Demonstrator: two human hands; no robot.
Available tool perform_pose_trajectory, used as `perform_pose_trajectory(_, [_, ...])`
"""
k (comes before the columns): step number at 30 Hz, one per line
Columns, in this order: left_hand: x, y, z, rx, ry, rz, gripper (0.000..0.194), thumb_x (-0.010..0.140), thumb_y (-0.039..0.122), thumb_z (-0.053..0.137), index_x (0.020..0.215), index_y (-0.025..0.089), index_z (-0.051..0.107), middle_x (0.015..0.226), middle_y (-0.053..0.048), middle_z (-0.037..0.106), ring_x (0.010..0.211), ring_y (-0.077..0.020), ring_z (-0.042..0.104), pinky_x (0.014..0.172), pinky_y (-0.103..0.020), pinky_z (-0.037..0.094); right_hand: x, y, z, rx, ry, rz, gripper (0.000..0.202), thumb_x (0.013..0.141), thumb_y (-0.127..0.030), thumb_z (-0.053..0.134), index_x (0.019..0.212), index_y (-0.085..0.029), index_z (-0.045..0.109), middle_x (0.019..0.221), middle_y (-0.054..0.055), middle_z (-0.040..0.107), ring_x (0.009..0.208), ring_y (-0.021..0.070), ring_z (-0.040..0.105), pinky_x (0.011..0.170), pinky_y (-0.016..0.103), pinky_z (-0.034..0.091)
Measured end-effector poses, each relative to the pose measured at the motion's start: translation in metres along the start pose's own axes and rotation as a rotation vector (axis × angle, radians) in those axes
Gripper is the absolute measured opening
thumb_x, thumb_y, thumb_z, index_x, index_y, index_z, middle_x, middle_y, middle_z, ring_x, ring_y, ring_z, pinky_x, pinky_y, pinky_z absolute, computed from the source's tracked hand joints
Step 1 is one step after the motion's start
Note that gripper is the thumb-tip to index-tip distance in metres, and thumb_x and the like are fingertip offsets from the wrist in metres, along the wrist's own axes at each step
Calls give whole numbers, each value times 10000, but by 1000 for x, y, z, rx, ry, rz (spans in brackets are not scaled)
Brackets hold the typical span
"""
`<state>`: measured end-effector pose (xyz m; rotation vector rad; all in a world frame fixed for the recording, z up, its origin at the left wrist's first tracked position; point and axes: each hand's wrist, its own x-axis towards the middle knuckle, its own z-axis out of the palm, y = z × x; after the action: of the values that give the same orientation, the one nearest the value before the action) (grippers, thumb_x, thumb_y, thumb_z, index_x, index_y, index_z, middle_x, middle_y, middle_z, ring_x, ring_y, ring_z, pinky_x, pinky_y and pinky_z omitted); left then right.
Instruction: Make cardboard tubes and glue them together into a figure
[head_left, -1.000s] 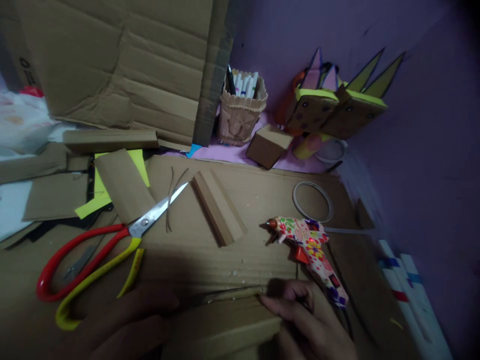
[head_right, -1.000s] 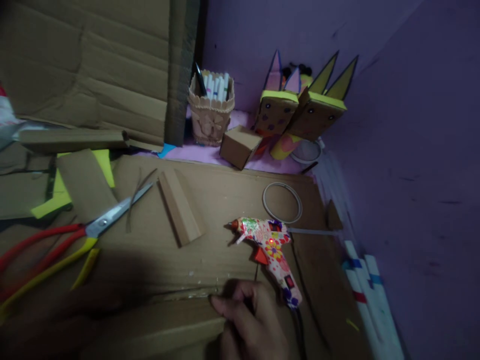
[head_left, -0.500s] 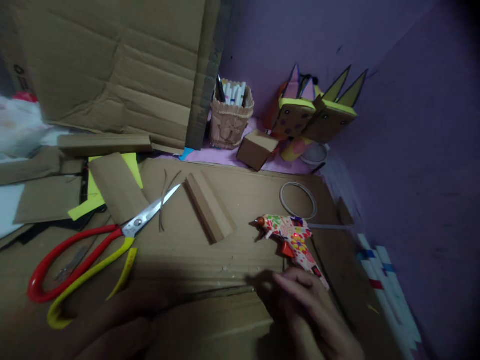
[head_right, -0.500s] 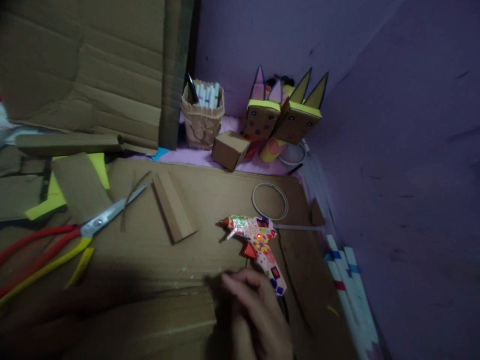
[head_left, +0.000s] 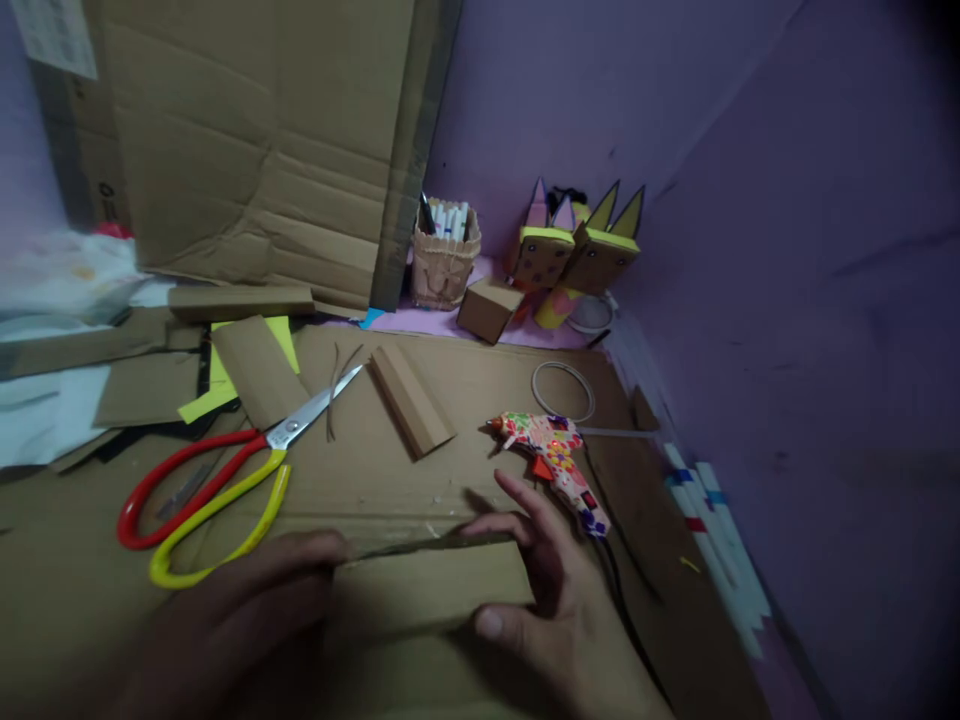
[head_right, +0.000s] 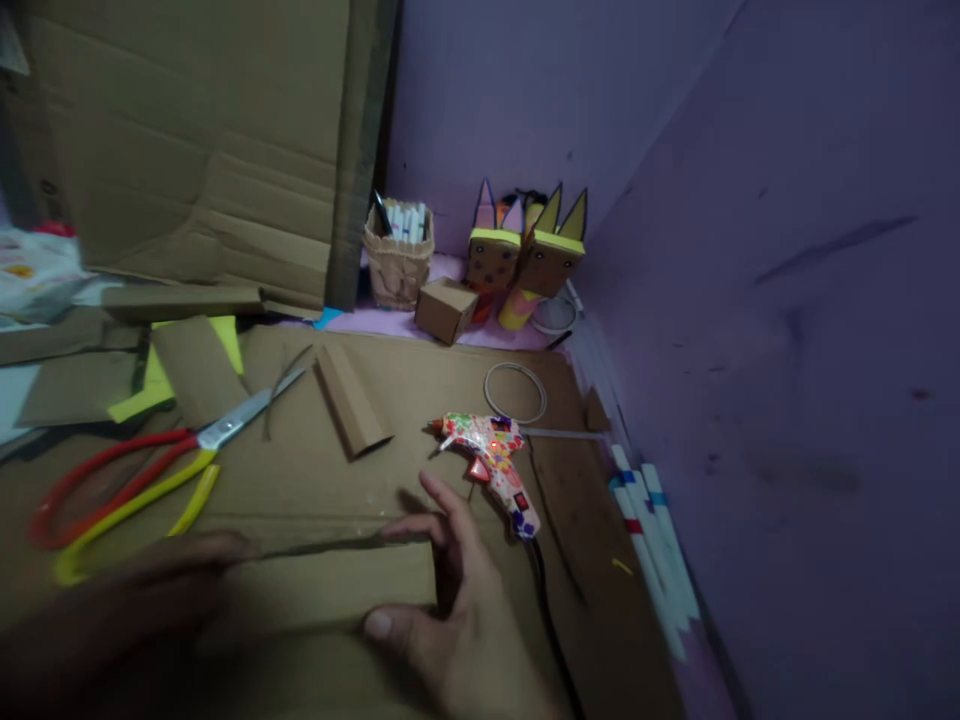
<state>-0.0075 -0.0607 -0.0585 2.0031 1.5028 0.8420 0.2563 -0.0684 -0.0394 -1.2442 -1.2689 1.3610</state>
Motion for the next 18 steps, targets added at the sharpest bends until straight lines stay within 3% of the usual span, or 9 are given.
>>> perform_pose_trajectory(2, [10,5,-4,21,-33,96,152,799,279,557,901,340,652,1004,23,718,893,-198,686,758,-270,561,-2,3,0,-22,63,-56,786,696,-466,728,1355,-269,348,1070,97,640,951,249,652,783,370,538])
perform_pose_trajectory(4, [15,9,-4,50,14,103,199,770,264,588,958,313,629,1110,-6,680,1015,-221,645,845,-299,541,-4,7,0,-89,153,-123,780,708,-383,734,1367,-260,334,1111,108,620,1005,256,627,839,394,519])
perform_pose_trajectory(6, [16,16,-3,-15,119,-17,258,765,265,605,1022,286,584,1146,-32,644,1041,-227,627,855,-316,543,-6,9,1,-179,228,-190,771,726,-285,721,1381,-257,315,1136,111,605,1028,252,610,874,407,504])
perform_pose_trajectory(9, [17,33,1,-338,237,-294,333,777,315,618,1083,267,498,1164,-50,592,945,-202,647,759,-297,577,-6,8,5,-256,312,-291,745,747,-189,681,1387,-268,308,1131,98,598,1029,232,603,857,374,519])
perform_pose_trajectory(11, [21,48,4,-582,190,-435,385,770,347,639,1099,250,465,1134,-62,586,861,-189,658,661,-275,583,-6,5,10,-228,368,-346,736,748,-171,674,1383,-277,316,1125,88,592,1017,216,606,822,336,537])
perform_pose_trajectory(13, [26,63,9,-807,48,-554,462,756,363,666,1133,223,439,1076,-78,608,801,-192,663,585,-262,568,-5,3,18,-184,427,-366,738,738,-169,685,1373,-283,329,1115,77,584,1006,202,605,813,315,539])
perform_pose_trajectory(16, [36,82,19,-1086,-153,-625,528,756,336,683,1184,178,417,1056,-105,640,896,-223,654,674,-282,555,-6,4,30,-165,503,-355,724,731,-175,698,1352,-305,348,1126,63,556,1027,198,582,855,325,516])
perform_pose_trajectory(18, [41,89,26,-1192,-155,-564,488,789,312,660,1201,178,436,1110,-105,639,992,-228,628,767,-290,532,-10,7,37,-156,502,-347,721,724,-189,716,1333,-333,358,1156,55,528,1051,200,563,871,326,501])
